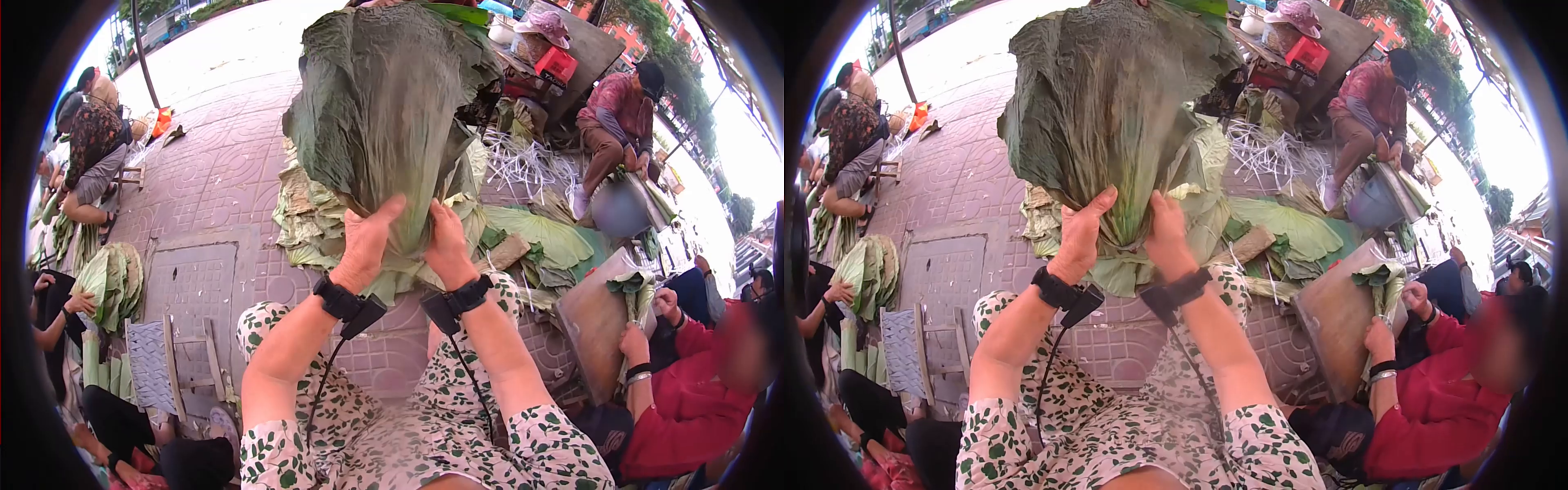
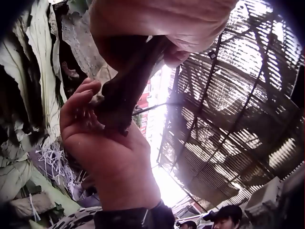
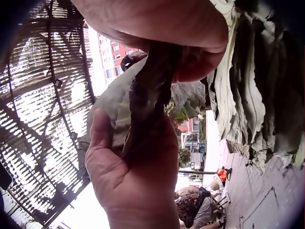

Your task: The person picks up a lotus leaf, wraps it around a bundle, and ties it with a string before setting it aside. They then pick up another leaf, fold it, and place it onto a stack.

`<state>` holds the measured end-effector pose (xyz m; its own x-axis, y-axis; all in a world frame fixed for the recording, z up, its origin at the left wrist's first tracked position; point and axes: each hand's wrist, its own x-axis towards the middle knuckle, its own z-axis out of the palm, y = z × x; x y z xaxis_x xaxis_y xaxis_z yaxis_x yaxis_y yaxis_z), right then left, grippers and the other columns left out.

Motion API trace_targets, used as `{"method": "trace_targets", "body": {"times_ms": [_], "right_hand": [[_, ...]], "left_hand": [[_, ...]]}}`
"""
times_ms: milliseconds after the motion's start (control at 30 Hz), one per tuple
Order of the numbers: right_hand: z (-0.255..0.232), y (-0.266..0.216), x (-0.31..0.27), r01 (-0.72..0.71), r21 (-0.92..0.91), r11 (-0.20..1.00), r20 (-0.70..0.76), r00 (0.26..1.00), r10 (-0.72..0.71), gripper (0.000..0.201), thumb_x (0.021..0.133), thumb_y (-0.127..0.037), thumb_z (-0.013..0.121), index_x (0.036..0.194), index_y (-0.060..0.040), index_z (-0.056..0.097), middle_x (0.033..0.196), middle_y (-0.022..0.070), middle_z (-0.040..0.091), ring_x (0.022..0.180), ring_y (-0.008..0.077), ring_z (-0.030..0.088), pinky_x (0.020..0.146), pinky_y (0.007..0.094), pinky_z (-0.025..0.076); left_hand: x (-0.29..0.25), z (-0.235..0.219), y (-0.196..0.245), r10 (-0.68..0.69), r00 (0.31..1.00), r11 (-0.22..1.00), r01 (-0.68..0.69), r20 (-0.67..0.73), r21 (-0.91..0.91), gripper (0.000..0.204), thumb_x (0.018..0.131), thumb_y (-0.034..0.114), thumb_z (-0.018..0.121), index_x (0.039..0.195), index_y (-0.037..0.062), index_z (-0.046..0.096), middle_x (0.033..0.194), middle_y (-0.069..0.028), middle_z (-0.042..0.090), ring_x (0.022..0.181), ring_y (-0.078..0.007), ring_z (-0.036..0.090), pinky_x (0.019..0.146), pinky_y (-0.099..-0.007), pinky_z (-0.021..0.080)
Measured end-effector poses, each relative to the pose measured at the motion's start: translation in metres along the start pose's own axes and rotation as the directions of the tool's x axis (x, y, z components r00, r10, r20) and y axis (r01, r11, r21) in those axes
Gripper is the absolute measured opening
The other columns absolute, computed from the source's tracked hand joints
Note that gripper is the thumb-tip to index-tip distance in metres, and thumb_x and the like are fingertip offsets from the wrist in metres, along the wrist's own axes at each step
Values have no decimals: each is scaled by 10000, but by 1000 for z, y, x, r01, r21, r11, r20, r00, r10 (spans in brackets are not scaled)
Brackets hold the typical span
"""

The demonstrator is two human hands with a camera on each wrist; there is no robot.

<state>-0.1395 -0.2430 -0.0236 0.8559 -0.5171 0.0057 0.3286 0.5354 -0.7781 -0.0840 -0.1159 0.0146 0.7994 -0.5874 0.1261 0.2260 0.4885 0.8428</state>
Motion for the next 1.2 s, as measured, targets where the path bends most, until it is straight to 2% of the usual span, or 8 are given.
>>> {"method": "trace_targets", "body": {"times_ms": [100, 233, 300, 400, 800, 867, 967, 1200], "right_hand": [[4, -2, 0, 1, 35, 999, -86, 996, 2, 281, 943, -213, 406, 1092, 3, 508, 1060, 100, 581, 944, 205, 578, 812, 345, 487], [4, -3, 1, 91, 99, 991, -45, 995, -87, 284, 941, -210, 409, 1109, 1, 498, 1105, 106, 567, 984, 228, 566, 860, 379, 462], [6, -4, -1, 106, 132, 986, -61, 993, -99, 286, 940, -212, 410, 1113, 0, 497, 1116, 106, 564, 995, 233, 561, 876, 386, 452], [5, -7, -3, 82, 158, 984, 31, 996, -88, 281, 936, -205, 421, 1114, -4, 500, 1116, 100, 566, 1011, 234, 551, 895, 387, 437], [18, -18, -11, 10, 120, 993, 115, 993, -24, 304, 921, -206, 469, 1154, -13, 495, 1141, 80, 559, 1047, 202, 532, 922, 373, 422], [20, -23, -15, 4, 94, 996, 198, 980, -23, 416, 898, -221, 512, 1229, 6, 403, 1191, 100, 507, 1064, 217, 518, 914, 385, 430], [23, -26, -20, -51, 86, 995, 280, 960, 25, 362, 880, -208, 547, 1179, -19, 470, 1148, 70, 547, 1046, 196, 531, 922, 368, 425], [21, -28, -21, -34, 1, 999, 264, 964, 33, 420, 851, -135, 526, 1236, -27, 396, 1167, 85, 509, 1054, 197, 524, 891, 362, 454]], "left_hand": [[14, -6, -6, -157, 946, 987, 137, -283, -88, 367, 844, 214, 596, 1128, -11, 537, 1151, -86, 551, 971, -185, 564, 858, -320, 459], [21, -19, -13, -182, 963, 962, 132, -199, -241, 358, 861, 213, 565, 1137, -7, 506, 1113, -86, 566, 1003, -203, 556, 876, -360, 455], [21, -21, -14, -292, 943, 923, 234, -158, -306, 334, 880, 235, 526, 1126, 11, 496, 1094, -80, 569, 1002, -218, 556, 870, -378, 459], [25, -25, -26, -317, 929, 909, 240, -192, -341, 320, 893, 256, 502, 1119, 31, 505, 1096, -79, 568, 984, -216, 563, 837, -372, 474], [21, -21, -19, -116, 965, 972, 62, -233, -226, 423, 844, 263, 584, 1123, -49, 524, 1083, -95, 569, 943, -175, 550, 818, -322, 457], [21, -21, -20, -111, 964, 976, 60, -240, -208, 412, 842, 260, 585, 1110, -49, 532, 1075, -94, 572, 939, -174, 551, 818, -319, 458], [19, -19, -16, -122, 964, 974, 70, -238, -214, 394, 839, 252, 588, 1089, -49, 546, 1062, -92, 578, 928, -169, 553, 810, -312, 460], [20, -19, -18, -92, 960, 981, 43, -264, -187, 395, 824, 243, 606, 1084, -48, 544, 1044, -87, 586, 882, -155, 557, 778, -298, 468]]}}
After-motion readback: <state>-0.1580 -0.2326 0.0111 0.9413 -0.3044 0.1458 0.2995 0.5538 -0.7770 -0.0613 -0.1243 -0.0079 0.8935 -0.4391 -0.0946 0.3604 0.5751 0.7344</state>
